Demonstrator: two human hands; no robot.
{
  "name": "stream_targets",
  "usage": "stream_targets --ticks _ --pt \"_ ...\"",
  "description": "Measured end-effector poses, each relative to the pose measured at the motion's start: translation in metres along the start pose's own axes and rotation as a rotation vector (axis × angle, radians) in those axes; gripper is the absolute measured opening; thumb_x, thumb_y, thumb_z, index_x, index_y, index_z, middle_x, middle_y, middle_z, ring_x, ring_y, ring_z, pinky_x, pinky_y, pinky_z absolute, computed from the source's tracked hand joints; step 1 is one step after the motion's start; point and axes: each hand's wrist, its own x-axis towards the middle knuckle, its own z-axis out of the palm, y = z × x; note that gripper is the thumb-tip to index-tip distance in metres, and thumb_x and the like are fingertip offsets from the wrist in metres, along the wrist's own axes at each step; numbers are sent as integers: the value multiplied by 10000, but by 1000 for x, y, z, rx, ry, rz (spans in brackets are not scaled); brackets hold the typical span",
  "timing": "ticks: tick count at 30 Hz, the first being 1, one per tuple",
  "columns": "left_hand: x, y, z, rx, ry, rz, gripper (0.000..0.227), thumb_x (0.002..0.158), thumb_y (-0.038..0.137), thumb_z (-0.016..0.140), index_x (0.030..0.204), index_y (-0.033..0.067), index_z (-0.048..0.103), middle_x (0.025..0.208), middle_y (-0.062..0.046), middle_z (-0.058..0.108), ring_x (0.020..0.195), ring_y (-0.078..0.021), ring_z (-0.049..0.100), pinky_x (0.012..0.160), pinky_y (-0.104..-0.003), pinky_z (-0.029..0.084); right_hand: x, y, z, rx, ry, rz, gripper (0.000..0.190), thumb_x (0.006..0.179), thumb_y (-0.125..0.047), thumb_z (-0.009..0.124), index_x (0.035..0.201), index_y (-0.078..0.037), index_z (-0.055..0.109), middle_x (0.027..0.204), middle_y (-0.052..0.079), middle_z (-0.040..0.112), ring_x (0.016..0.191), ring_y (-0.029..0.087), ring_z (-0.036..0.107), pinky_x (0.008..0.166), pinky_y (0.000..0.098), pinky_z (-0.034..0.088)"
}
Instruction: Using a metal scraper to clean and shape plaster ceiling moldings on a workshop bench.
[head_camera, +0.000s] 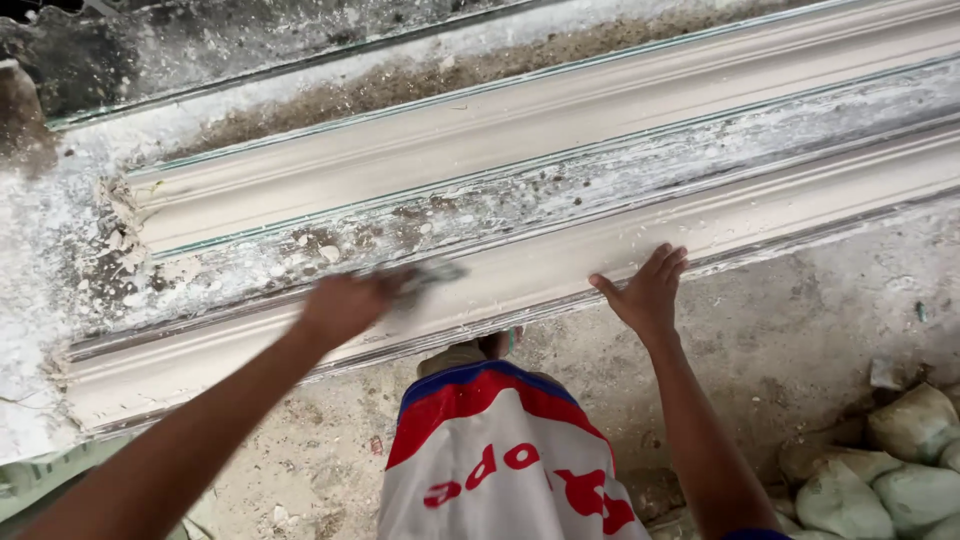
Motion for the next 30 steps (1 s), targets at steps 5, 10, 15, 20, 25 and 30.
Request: stream_targets --ticks 5,10,15,20,25,30 --pt "218 153 -40 -271 546 165 258 1004 184 561 1215 81 668 1081 -116 757 762 -275 749 529 -412 588 -15 -20 -26 45 -5 67 1533 653 -910 617 1603 78 -69 1655 376 -118 1558 521 -82 1220 612 228" --pt "263 196 -52 -435 744 167 253 891 156 580 1095 47 684 1046 -146 759 890 -292 770 679 -423 626 -17 -25 -38 -36 -14 120 1490 642 -901 634 1624 12 -17 1683 314 -73 1588 432 -8 1209 569 303" --pt "101 -1 21 -597 214 -47 503 1040 593 452 1263 205 682 946 -61 772 747 -240 709 623 -395 605 -32 -35 -45 58 28 118 1412 658 -845 648 1650 -55 27 1714 270 -22 1598 408 25 1199 586 314" --pt "-24 -137 113 -686 -122 -322 680 942 683 395 1536 356 447 1017 -59 791 726 -194 780 900 -367 531 -25 -19 -22 72 111 68 1387 705 -820 677 1652 -40 29 1705 286 -18 1593 434 13 1210 591 287" --pt "75 -21 40 -642 -80 -314 686 960 696 398 1506 292 499 851 -38 766 625 -171 662 579 -374 589 -21 -18 -19 107 140 40 1385 715 -822 671 1649 -30 23 1700 301 -31 1585 454 7 1202 594 311" --pt "220 131 -98 -704 101 -159 407 1066 396 458 1115 112 745 1080 -159 762 954 -354 756 756 -524 599 -29 -28 -30 114 82 112 1412 658 -868 621 1645 -65 9 1704 275 -61 1566 445 39 1158 608 363"
